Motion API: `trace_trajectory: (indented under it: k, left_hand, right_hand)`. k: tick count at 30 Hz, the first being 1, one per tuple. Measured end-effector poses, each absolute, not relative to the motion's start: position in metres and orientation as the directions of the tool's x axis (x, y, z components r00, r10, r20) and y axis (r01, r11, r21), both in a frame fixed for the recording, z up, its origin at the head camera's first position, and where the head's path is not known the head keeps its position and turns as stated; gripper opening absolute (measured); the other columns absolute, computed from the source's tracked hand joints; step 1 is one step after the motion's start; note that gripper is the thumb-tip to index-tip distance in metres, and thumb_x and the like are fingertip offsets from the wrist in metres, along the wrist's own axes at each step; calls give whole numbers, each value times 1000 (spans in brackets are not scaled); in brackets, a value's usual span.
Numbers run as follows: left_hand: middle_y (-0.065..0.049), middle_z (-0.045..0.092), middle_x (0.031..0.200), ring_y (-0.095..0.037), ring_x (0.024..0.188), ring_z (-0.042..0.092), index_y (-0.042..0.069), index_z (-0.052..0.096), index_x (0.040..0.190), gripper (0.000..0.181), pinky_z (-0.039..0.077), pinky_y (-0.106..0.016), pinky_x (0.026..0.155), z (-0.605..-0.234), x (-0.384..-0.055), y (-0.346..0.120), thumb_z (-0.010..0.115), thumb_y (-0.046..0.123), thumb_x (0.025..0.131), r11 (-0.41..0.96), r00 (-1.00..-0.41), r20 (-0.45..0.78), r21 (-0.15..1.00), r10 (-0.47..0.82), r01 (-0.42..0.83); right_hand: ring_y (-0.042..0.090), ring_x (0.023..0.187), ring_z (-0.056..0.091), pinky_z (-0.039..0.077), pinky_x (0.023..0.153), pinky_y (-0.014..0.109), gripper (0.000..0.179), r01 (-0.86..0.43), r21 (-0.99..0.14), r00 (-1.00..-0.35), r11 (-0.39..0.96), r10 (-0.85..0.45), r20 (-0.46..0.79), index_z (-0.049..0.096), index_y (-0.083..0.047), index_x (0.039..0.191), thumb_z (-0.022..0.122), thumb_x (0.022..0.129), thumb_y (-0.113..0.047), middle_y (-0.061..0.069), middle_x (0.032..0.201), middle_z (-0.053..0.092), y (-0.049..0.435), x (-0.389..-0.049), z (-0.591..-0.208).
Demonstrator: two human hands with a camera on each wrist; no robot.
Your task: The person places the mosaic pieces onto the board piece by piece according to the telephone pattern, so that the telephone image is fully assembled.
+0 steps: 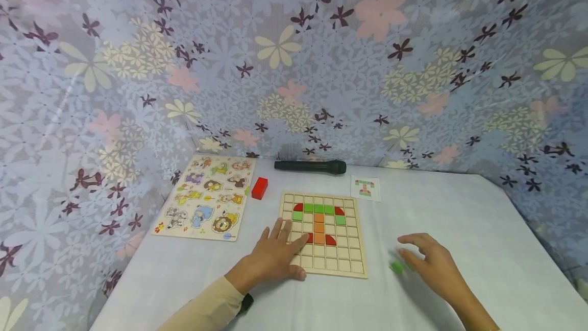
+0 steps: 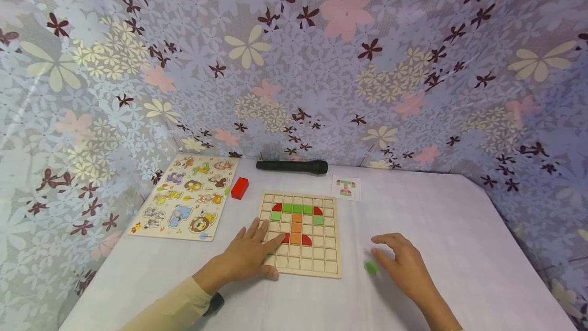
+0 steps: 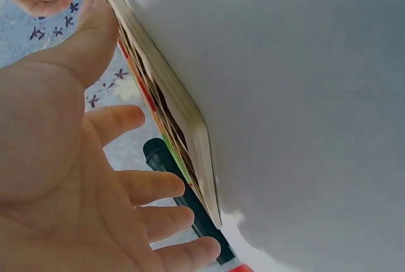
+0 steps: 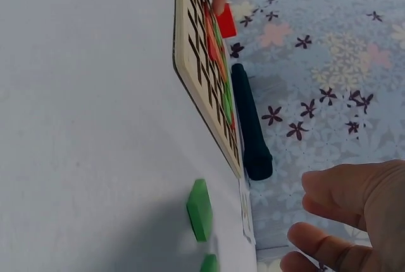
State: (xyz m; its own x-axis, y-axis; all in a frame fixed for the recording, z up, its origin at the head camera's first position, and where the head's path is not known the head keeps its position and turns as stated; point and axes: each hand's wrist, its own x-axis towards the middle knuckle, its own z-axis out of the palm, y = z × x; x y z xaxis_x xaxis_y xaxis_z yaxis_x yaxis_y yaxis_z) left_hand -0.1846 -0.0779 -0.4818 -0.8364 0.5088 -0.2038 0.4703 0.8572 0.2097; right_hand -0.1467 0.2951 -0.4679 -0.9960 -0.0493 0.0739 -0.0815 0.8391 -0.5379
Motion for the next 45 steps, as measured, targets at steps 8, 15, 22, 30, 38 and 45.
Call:
trace_trajectory:
  k: [8, 15, 22, 30, 38, 45]
  left_hand:
    - [-24, 24, 166, -44, 154, 18, 23, 41, 158, 93, 23, -64, 120, -484, -185, -105, 75, 62, 81, 871, -864, -203, 290, 460, 396]
    - [-22, 32, 163, -44, 152, 25, 19, 44, 156, 91, 25, -65, 118, -480, -186, -113, 79, 55, 81, 861, -853, -215, 314, 475, 401]
    - [-21, 30, 164, -43, 153, 23, 19, 43, 156, 93, 25, -65, 118, -483, -185, -117, 82, 52, 79, 865, -859, -216, 319, 464, 387]
    - [-18, 27, 166, -43, 153, 22, 21, 43, 157, 87, 24, -66, 118, -481, -188, -116, 77, 54, 84, 848, -845, -228, 359, 484, 389]
    - [-19, 29, 165, -43, 153, 23, 21, 45, 156, 86, 24, -66, 118, -479, -189, -113, 79, 50, 82, 856, -846, -231, 336, 480, 393]
    - [-19, 30, 165, -44, 153, 23, 22, 44, 156, 85, 23, -66, 118, -476, -189, -110, 80, 48, 83, 856, -842, -236, 325, 486, 403]
  right_hand:
    - [43, 118, 60, 57, 86, 50, 60, 32, -612, -997, 791, -18, -75, 55, -4, 143, 72, 96, -37, 26, 139, 57, 334, -143, -467]
    - [37, 110, 61, 54, 80, 44, 95, 233, -624, -934, 746, -8, -358, 33, -1, 156, 78, 87, -48, 32, 141, 49, 377, -144, -474]
    - [22, 92, 55, 49, 74, 34, 85, 206, -628, -927, 750, -57, -371, 43, 2, 150, 80, 87, -40, 11, 114, 60, 372, -148, -490]
    - [30, 96, 59, 50, 77, 45, 71, 228, -499, -944, 836, 64, -324, 55, 5, 138, 83, 84, -33, 15, 105, 62, 376, -150, -494]
    - [39, 103, 62, 52, 83, 54, 48, 219, -440, -949, 871, 87, -302, 70, 4, 116, 84, 83, -27, 22, 112, 65, 383, -150, -498]
    - [25, 89, 64, 55, 74, 43, 46, 153, -449, -974, 880, 57, -220, 66, 5, 112, 81, 87, -31, 17, 105, 66, 384, -142, -499]
